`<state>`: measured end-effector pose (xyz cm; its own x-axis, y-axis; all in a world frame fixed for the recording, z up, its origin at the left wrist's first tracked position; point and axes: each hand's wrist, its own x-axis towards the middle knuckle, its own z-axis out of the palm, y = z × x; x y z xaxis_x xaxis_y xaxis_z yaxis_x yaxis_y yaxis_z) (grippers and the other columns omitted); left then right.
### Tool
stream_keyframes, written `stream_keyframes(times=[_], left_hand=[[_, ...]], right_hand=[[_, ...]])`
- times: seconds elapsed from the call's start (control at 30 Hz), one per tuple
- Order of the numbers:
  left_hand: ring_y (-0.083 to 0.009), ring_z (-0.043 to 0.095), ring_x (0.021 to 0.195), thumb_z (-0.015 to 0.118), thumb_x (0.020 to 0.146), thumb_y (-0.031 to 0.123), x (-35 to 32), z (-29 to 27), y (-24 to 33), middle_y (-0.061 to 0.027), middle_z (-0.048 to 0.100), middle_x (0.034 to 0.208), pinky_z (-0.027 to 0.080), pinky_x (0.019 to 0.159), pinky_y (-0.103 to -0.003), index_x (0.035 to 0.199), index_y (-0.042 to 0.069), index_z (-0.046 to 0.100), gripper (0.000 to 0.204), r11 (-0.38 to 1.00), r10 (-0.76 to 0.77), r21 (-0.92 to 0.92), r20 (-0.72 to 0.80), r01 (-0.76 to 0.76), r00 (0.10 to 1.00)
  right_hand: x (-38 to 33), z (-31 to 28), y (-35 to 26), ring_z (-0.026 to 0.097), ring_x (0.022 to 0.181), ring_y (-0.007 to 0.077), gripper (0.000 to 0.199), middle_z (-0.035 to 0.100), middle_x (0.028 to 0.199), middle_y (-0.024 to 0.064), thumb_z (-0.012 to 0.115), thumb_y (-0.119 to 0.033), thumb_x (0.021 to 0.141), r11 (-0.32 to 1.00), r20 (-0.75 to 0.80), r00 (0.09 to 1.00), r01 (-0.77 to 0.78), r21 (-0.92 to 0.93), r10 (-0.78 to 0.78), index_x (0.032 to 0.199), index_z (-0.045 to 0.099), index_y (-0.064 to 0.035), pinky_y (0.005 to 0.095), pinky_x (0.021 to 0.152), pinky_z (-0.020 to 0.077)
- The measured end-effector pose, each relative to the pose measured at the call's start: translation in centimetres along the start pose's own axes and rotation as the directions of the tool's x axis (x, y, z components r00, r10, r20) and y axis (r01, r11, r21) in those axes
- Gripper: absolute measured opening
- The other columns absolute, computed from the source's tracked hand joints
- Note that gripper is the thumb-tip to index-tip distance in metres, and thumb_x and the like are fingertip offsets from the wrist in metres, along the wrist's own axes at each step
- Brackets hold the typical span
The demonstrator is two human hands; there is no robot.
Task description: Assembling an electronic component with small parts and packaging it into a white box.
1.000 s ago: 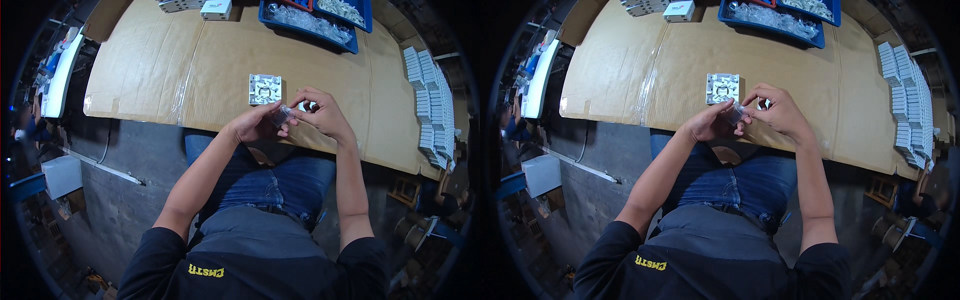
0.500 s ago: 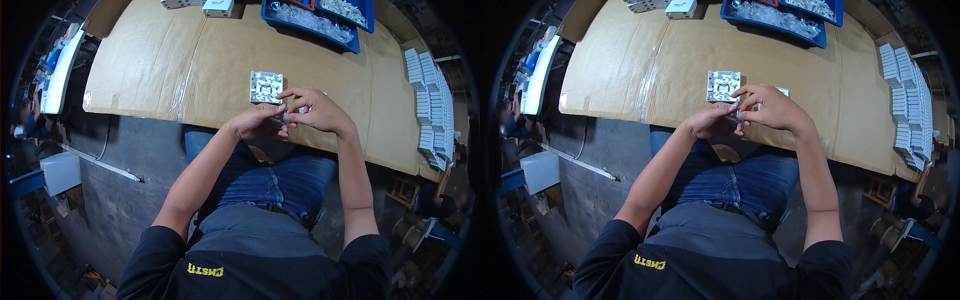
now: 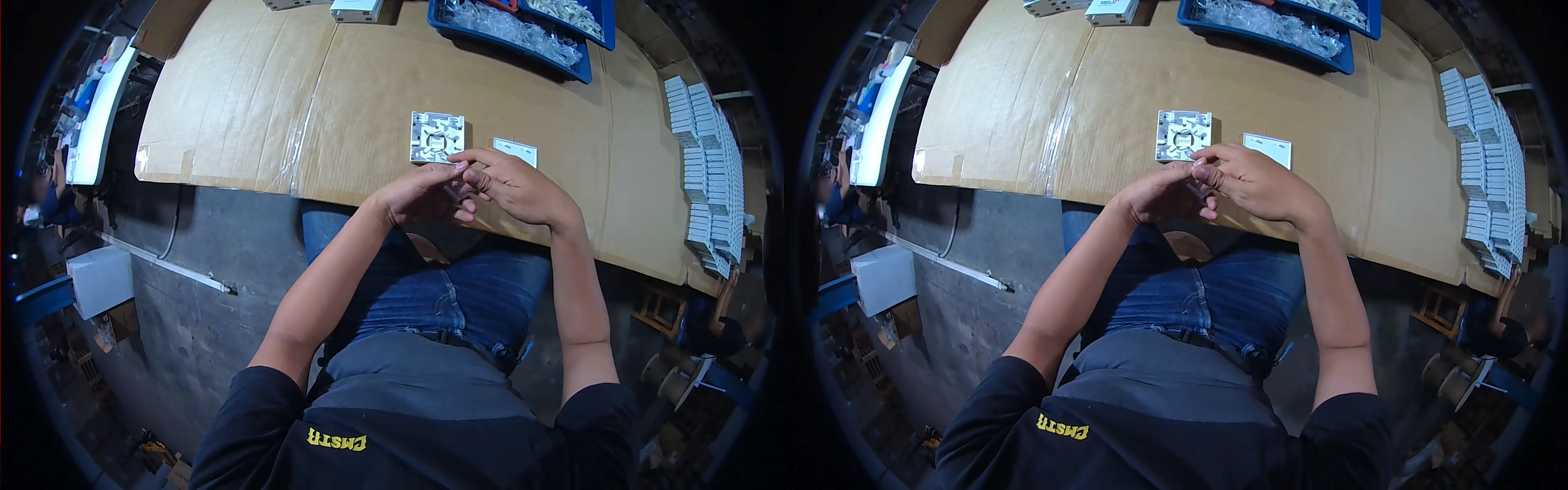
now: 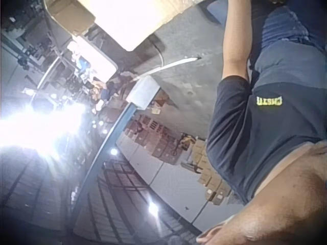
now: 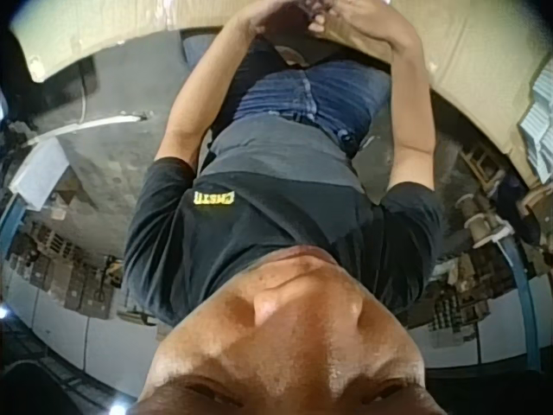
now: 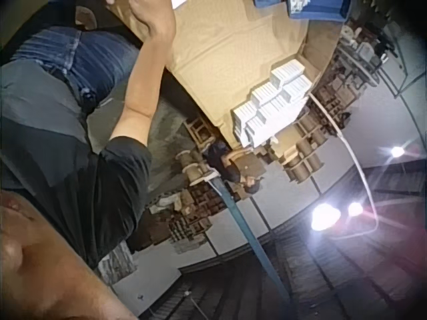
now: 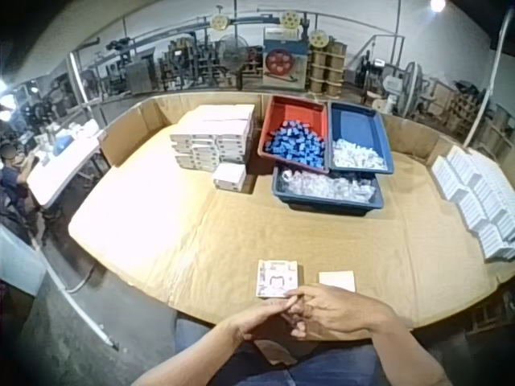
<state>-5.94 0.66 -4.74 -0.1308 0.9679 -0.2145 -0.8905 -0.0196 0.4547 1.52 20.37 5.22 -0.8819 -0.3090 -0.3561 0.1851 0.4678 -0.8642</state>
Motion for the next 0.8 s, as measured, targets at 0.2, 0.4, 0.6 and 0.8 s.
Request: stream_keyframes(times=[0.2, 0.4, 0.6, 0.8], left_hand=[[-0.0232, 0.069, 0.097, 0.058, 0.105, 0.044, 0.3, -1.1, -1.0, -0.0081, 0.068, 0.104, 0.058, 0.092, -0.044, 0.114, 0.009, 0.061, 0.036, 1.0, -0.015, 0.01, -0.006, 0.015, 1.0], [-0.0193, 0.068, 0.091, 0.05, 0.109, 0.047, 0.2, -0.1, -0.2, -0.0075, 0.069, 0.113, 0.057, 0.091, -0.04, 0.135, 0.003, 0.056, 0.052, 0.999, -0.036, -0.005, 0.041, 0.036, 0.998], [-0.0187, 0.062, 0.089, 0.041, 0.111, 0.047, 0.5, 0.4, 0.0, -0.0082, 0.068, 0.112, 0.055, 0.091, -0.038, 0.146, -0.006, 0.05, 0.064, 0.997, -0.054, 0.055, -0.013, 0.055, 0.998], [-0.0189, 0.062, 0.091, 0.042, 0.11, 0.047, 0.5, 0.3, 0.2, -0.0085, 0.067, 0.113, 0.055, 0.092, -0.038, 0.147, -0.006, 0.048, 0.065, 0.997, -0.052, 0.052, -0.005, 0.053, 0.999]], right_hand=[[-0.1, 0.5, 1.0, 0.063, 0.115, 0.0248, 0.039, 0.062, 0.139, 0.0141, 0.051, -0.027, 0.111, 0.995, 0.019, 0.999, 0.044, 0.084, -0.046, 0.13, 0.065, 0.0038, 0.0347, 0.101, 0.0477], [-0.2, -5.9, 1.5, 0.066, 0.107, 0.0176, 0.035, 0.072, 0.119, 0.0126, 0.06, -0.027, 0.107, 0.997, -0.092, 0.993, 0.078, 0.007, -0.077, 0.121, 0.07, 0.0025, 0.0327, 0.095, 0.0505], [3.7, -17.8, 7.2, 0.068, 0.082, 0.017, 0.02, 0.076, 0.091, 0.0083, 0.071, -0.019, 0.096, 0.988, -0.682, 0.726, -0.016, -0.151, -0.093, 0.102, 0.075, -0.0004, 0.0338, 0.077, 0.0529], [6.7, -28.2, 9.1, 0.071, 0.095, 0.0329, 0.015, 0.076, 0.101, 0.0108, 0.069, -0.023, 0.093, 0.844, -0.902, 0.378, -0.397, -0.36, -0.206, 0.098, 0.076, -0.0103, 0.0427, 0.079, 0.0557]])
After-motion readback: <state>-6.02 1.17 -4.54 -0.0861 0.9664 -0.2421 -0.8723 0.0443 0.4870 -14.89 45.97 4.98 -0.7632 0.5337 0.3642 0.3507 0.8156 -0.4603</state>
